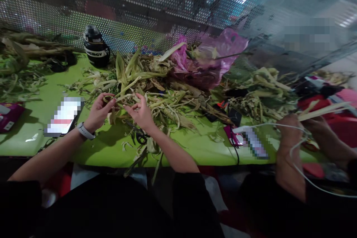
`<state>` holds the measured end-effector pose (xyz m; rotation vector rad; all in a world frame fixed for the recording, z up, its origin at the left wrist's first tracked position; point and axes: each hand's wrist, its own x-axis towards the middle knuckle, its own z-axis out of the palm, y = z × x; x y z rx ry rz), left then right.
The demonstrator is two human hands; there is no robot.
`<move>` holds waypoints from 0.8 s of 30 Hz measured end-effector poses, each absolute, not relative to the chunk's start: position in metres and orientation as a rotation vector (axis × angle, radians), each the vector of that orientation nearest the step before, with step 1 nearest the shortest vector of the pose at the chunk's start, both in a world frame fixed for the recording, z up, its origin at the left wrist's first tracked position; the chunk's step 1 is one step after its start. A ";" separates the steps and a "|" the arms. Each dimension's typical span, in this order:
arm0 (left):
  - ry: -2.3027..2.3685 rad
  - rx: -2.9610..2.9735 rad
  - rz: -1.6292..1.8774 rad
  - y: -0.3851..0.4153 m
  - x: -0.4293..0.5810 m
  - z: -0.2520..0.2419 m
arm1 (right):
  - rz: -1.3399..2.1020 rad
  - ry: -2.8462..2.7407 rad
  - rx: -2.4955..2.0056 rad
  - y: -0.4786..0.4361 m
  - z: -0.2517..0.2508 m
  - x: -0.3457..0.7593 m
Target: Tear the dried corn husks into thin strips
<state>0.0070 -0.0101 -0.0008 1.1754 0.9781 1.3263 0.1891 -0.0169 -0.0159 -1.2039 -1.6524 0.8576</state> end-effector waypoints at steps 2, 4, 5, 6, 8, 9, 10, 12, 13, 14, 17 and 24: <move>1.083 1.253 1.396 -0.006 0.004 -0.002 | 0.677 -1.733 -1.238 -0.018 -0.014 0.190; 1.177 1.363 1.410 -0.002 0.000 -0.003 | 0.464 -1.898 -1.182 -0.020 -0.010 0.191; 1.211 1.425 1.399 -0.001 -0.001 -0.004 | 0.365 -1.989 -1.130 -0.021 -0.009 0.192; 1.238 1.490 1.380 -0.001 -0.003 -0.004 | 0.280 -2.073 -1.078 -0.022 -0.007 0.192; 1.269 1.593 1.358 -0.001 -0.005 -0.003 | 0.169 -2.213 -1.001 -0.024 -0.003 0.195; 1.271 1.628 1.356 -0.001 -0.005 -0.003 | 0.132 -2.268 -0.974 -0.025 0.000 0.196; 1.264 1.656 1.352 -0.001 -0.006 -0.002 | 0.097 -2.306 -0.950 -0.025 0.002 0.198; 1.220 1.698 1.303 -0.002 -0.007 0.001 | 0.030 -2.310 -0.927 -0.024 0.008 0.202; 1.176 1.708 1.252 -0.003 -0.008 0.002 | 0.006 -2.273 -0.930 -0.024 0.011 0.204; 1.115 1.709 1.187 -0.003 -0.008 0.004 | 0.000 -2.214 -0.946 -0.023 0.014 0.206; 0.911 1.630 0.985 -0.007 -0.008 0.010 | 0.140 -2.004 -0.995 -0.019 0.019 0.211; 0.778 1.369 0.835 -0.017 -0.006 0.016 | 0.846 -1.670 -1.186 -0.016 0.011 0.207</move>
